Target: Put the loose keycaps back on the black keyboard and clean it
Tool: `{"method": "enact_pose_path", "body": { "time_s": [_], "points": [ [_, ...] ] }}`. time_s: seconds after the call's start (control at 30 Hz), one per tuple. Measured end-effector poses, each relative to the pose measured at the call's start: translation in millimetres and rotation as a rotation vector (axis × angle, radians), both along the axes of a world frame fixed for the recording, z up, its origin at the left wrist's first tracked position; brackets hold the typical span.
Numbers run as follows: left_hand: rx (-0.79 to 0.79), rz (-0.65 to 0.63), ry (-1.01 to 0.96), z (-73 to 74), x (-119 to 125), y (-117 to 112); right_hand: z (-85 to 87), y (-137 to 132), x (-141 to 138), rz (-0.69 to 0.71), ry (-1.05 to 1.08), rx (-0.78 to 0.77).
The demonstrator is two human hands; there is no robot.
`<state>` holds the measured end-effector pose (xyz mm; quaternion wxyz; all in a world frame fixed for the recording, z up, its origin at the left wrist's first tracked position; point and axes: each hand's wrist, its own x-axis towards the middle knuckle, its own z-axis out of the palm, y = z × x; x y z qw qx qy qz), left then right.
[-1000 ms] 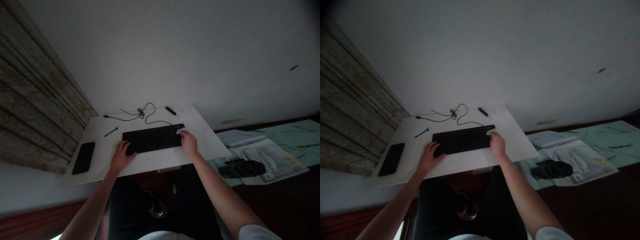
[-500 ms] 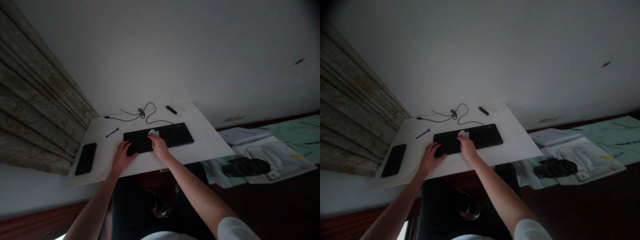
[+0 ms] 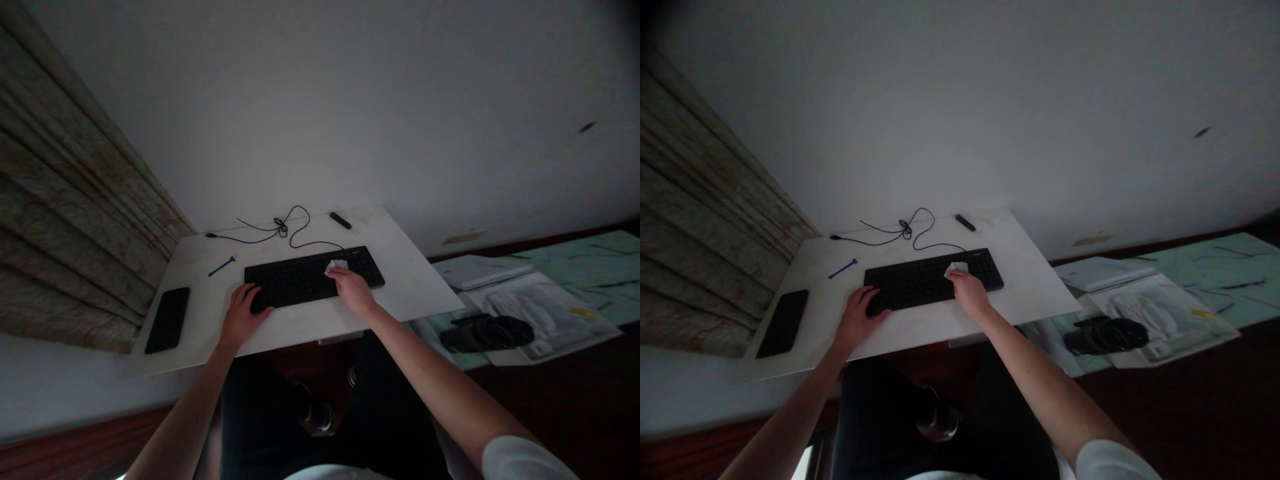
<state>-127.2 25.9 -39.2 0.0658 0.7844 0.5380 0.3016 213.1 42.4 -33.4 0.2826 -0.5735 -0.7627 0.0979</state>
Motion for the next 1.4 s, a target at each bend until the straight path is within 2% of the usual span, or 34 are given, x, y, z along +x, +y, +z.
{"method": "enact_pose_path", "body": {
  "time_s": [0.13,0.2,0.27,0.37,0.5,0.63,0.83,0.97,1.03,1.13,1.4],
  "points": [
    [-0.005,0.005,0.008,2.0,2,-2,1.0,-6,63,-0.223,-0.087,0.015],
    [-0.004,0.013,0.012,2.0,3,-3,1.6,-9,77,-0.365,-0.112,0.018],
    [-0.002,0.018,0.016,1.5,3,-3,1.3,-11,76,-0.453,-0.104,0.026],
    [-0.002,0.007,0.021,0.9,2,-2,-1.8,-10,51,-0.422,-0.031,0.056],
    [0.000,-0.006,0.009,0.9,2,-1,-10.1,-8,-2,-0.328,0.143,0.072],
    [0.002,0.005,0.005,0.8,2,-1,-17.1,-8,-57,-0.163,0.259,0.062],
    [0.006,-0.004,0.011,-0.3,1,0,-14.3,-16,-132,0.134,0.237,0.003],
    [0.007,-0.015,0.013,-0.7,1,0,-7.8,-22,-157,0.322,0.152,-0.001],
    [0.004,-0.014,0.015,-0.5,0,0,-4.7,-23,-155,0.358,0.096,0.016],
    [0.000,-0.005,0.013,0.1,1,-1,-2.5,-21,-137,0.336,0.027,0.038],
    [-0.007,0.006,0.006,-0.7,0,0,-15.1,-21,-53,0.262,0.056,0.078]
  ]
}}
